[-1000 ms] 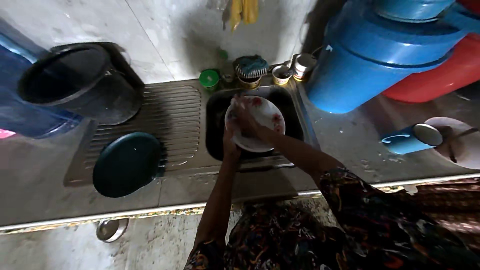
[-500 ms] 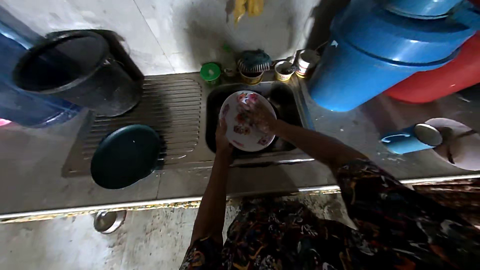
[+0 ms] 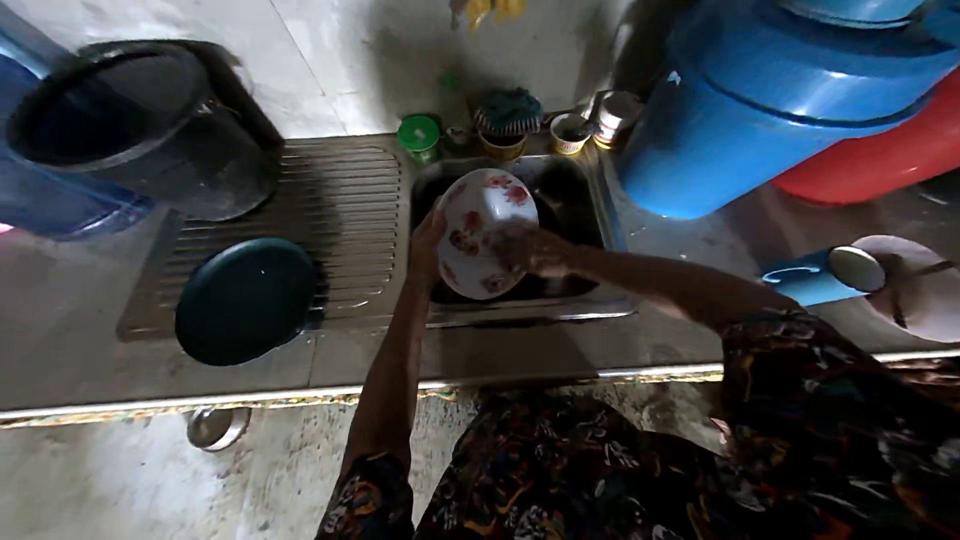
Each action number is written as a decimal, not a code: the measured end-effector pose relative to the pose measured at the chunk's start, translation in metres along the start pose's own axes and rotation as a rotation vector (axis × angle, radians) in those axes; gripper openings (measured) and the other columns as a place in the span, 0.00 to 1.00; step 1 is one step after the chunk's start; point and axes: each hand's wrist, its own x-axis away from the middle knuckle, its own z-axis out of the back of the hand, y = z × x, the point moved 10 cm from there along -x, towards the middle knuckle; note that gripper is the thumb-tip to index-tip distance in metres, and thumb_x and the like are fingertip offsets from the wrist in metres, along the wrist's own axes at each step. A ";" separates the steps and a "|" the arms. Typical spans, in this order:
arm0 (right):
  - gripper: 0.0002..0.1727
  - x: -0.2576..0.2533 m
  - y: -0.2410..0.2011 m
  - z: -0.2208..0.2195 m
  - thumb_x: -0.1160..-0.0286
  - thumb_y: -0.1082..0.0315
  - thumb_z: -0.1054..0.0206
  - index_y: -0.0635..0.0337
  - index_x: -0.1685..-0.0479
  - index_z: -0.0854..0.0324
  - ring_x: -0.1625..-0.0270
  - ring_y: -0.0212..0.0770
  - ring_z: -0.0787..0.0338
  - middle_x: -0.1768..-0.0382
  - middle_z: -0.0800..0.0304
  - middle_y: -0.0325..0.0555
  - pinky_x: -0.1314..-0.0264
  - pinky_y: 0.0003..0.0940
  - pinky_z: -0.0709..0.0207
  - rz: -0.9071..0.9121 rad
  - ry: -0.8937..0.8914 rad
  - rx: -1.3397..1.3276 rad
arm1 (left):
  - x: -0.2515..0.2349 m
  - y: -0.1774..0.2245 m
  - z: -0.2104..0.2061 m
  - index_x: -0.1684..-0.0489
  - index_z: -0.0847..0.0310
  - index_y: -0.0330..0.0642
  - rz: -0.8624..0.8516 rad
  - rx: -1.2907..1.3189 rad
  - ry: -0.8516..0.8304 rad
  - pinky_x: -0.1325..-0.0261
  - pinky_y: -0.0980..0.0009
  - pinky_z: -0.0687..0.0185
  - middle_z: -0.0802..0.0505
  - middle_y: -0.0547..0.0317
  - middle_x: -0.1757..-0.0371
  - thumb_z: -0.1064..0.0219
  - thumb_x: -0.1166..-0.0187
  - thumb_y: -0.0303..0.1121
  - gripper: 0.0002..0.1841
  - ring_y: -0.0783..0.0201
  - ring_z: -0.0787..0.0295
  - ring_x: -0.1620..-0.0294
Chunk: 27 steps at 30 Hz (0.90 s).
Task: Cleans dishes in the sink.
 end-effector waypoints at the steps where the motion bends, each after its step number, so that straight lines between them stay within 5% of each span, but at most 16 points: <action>1: 0.26 0.002 0.016 0.013 0.22 0.74 0.37 0.55 0.23 0.19 0.06 0.61 0.44 0.13 0.30 0.51 0.04 0.64 0.60 0.016 0.055 0.077 | -0.008 0.004 -0.005 0.13 0.35 0.42 -0.025 0.007 -0.038 0.24 0.67 0.22 0.17 0.57 0.23 0.56 0.06 0.40 0.25 0.71 0.19 0.28; 5: 0.23 0.006 0.030 0.023 0.20 0.71 0.38 0.65 0.26 0.19 0.09 0.64 0.39 0.16 0.28 0.61 0.05 0.60 0.53 -0.151 0.279 -0.003 | -0.023 0.016 -0.009 0.12 0.38 0.37 -0.116 0.078 0.034 0.20 0.64 0.25 0.21 0.52 0.20 0.57 0.05 0.38 0.26 0.67 0.22 0.23; 8: 0.19 0.000 -0.006 -0.011 0.16 0.73 0.39 0.68 0.29 0.18 0.14 0.63 0.30 0.21 0.23 0.63 0.09 0.57 0.43 -0.395 0.340 -0.363 | -0.028 0.008 -0.007 0.14 0.36 0.35 -0.181 0.140 0.172 0.22 0.64 0.23 0.21 0.50 0.19 0.54 0.06 0.35 0.25 0.66 0.21 0.24; 11: 0.22 -0.021 -0.045 -0.014 0.10 0.70 0.47 0.67 0.21 0.25 0.17 0.59 0.25 0.20 0.24 0.62 0.12 0.54 0.38 -0.548 0.414 -0.634 | -0.029 -0.011 -0.014 0.14 0.36 0.35 -0.163 0.177 0.226 0.23 0.63 0.21 0.20 0.49 0.21 0.53 0.06 0.36 0.25 0.64 0.19 0.26; 13: 0.23 -0.037 -0.062 0.008 0.10 0.71 0.45 0.71 0.21 0.26 0.19 0.59 0.23 0.21 0.23 0.65 0.13 0.51 0.35 -0.505 0.506 -0.643 | -0.026 -0.022 -0.016 0.12 0.39 0.36 -0.102 0.177 0.241 0.21 0.64 0.24 0.21 0.48 0.20 0.57 0.05 0.39 0.26 0.65 0.21 0.25; 16: 0.26 -0.050 -0.075 0.037 0.20 0.78 0.40 0.77 0.22 0.28 0.24 0.63 0.17 0.24 0.22 0.71 0.19 0.51 0.27 -0.349 0.482 -0.507 | -0.021 -0.032 -0.018 0.25 0.29 0.42 0.031 0.305 0.287 0.35 0.72 0.17 0.12 0.62 0.39 0.62 0.03 0.46 0.24 0.76 0.14 0.41; 20: 0.24 -0.030 -0.063 0.025 0.14 0.77 0.43 0.65 0.19 0.27 0.25 0.64 0.17 0.24 0.20 0.64 0.27 0.62 0.24 -0.321 0.007 -0.265 | -0.020 -0.056 -0.017 0.27 0.28 0.44 0.222 0.538 0.202 0.41 0.61 0.11 0.09 0.58 0.45 0.60 0.04 0.50 0.25 0.66 0.10 0.46; 22: 0.21 -0.022 -0.050 0.044 0.16 0.77 0.41 0.66 0.25 0.21 0.33 0.67 0.13 0.33 0.13 0.66 0.33 0.67 0.22 -0.326 0.036 -0.237 | -0.010 -0.068 -0.018 0.27 0.26 0.49 0.464 0.527 0.221 0.50 0.49 0.10 0.09 0.49 0.44 0.57 0.09 0.61 0.30 0.53 0.08 0.47; 25: 0.19 -0.017 -0.022 0.099 0.16 0.69 0.34 0.70 0.32 0.19 0.38 0.65 0.11 0.42 0.10 0.68 0.30 0.63 0.23 -0.499 0.187 -0.377 | -0.005 -0.088 -0.025 0.12 0.38 0.66 0.641 0.490 0.099 0.38 0.27 0.25 0.21 0.44 0.20 0.69 0.27 0.82 0.48 0.36 0.24 0.24; 27: 0.18 -0.008 0.003 0.134 0.19 0.65 0.31 0.71 0.40 0.17 0.45 0.55 0.11 0.49 0.10 0.64 0.35 0.53 0.21 -0.593 0.392 -0.494 | -0.004 -0.095 -0.032 0.17 0.33 0.62 0.605 0.459 0.067 0.45 0.29 0.20 0.16 0.42 0.26 0.76 0.29 0.83 0.51 0.37 0.18 0.31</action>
